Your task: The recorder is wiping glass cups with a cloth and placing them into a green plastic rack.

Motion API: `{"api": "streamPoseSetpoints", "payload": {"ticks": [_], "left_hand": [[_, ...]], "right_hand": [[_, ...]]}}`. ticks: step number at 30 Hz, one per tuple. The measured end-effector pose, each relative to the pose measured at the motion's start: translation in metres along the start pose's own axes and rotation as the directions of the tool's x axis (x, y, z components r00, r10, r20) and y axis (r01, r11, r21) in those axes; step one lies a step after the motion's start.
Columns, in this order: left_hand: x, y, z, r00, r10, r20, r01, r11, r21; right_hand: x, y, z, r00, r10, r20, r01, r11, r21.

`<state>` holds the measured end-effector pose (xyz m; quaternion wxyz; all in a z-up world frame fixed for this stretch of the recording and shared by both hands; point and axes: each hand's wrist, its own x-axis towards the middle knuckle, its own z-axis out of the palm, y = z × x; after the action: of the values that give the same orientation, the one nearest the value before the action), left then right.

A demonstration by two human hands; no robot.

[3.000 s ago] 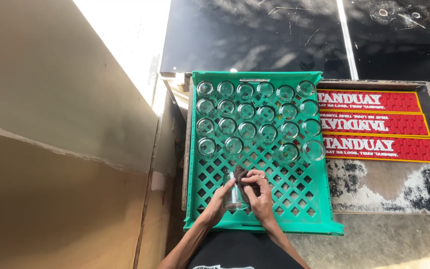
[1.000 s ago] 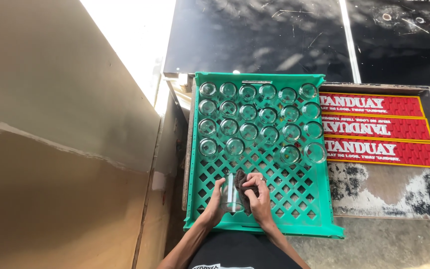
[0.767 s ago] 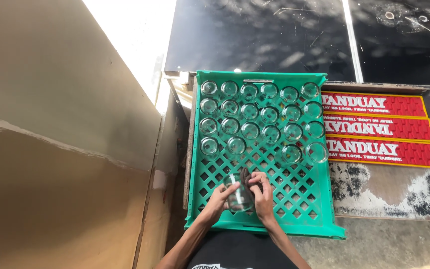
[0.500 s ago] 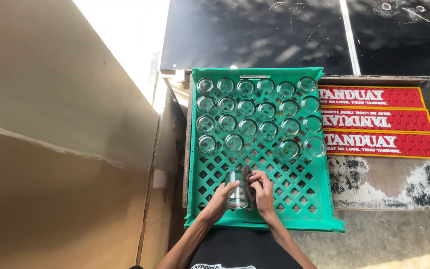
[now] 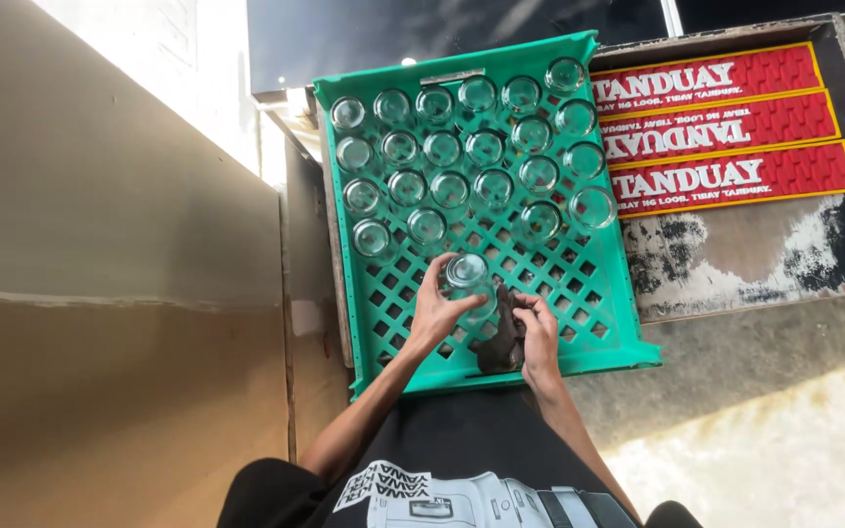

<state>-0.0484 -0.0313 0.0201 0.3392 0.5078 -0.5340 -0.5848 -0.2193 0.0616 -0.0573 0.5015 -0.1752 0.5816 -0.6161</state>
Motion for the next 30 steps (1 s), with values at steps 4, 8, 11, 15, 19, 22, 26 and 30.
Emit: {"api": "streamPoseSetpoints", "payload": {"ticks": [4,8,11,15,19,22,26,30], "left_hand": [[0.009,-0.015,0.017,0.995,0.101,-0.027,-0.100,0.995,0.011],[0.021,-0.021,0.032,0.980,0.185,-0.073,-0.188,0.982,-0.033],[0.033,-0.022,0.043,0.962,0.244,-0.123,-0.250,0.968,-0.034],[0.055,-0.033,0.063,0.926,0.311,-0.214,-0.308,0.950,0.047],[0.070,-0.044,0.074,0.892,0.371,-0.258,-0.362,0.929,0.084],[0.071,-0.050,0.076,0.861,0.449,-0.239,-0.415,0.892,0.178],[0.044,-0.013,0.069,0.832,0.531,-0.159,-0.469,0.827,0.311],[-0.012,0.037,0.072,0.820,0.571,0.043,-0.545,0.755,0.365]], "right_hand": [[-0.001,-0.006,0.003,1.000,-0.002,0.001,0.002,0.998,0.061],[0.004,-0.013,0.008,0.998,0.061,0.015,-0.062,0.991,0.117],[0.014,-0.011,0.002,0.988,0.149,0.048,-0.156,0.958,0.239],[0.021,-0.018,0.001,0.956,0.269,0.114,-0.293,0.873,0.391],[0.028,-0.015,-0.004,0.953,0.265,0.146,-0.302,0.867,0.396],[0.027,-0.014,-0.005,0.953,0.255,0.164,-0.300,0.871,0.389],[0.033,0.011,-0.016,0.945,0.285,0.163,-0.325,0.878,0.351],[0.029,0.031,-0.034,0.949,0.299,0.098,-0.313,0.875,0.370]]}}
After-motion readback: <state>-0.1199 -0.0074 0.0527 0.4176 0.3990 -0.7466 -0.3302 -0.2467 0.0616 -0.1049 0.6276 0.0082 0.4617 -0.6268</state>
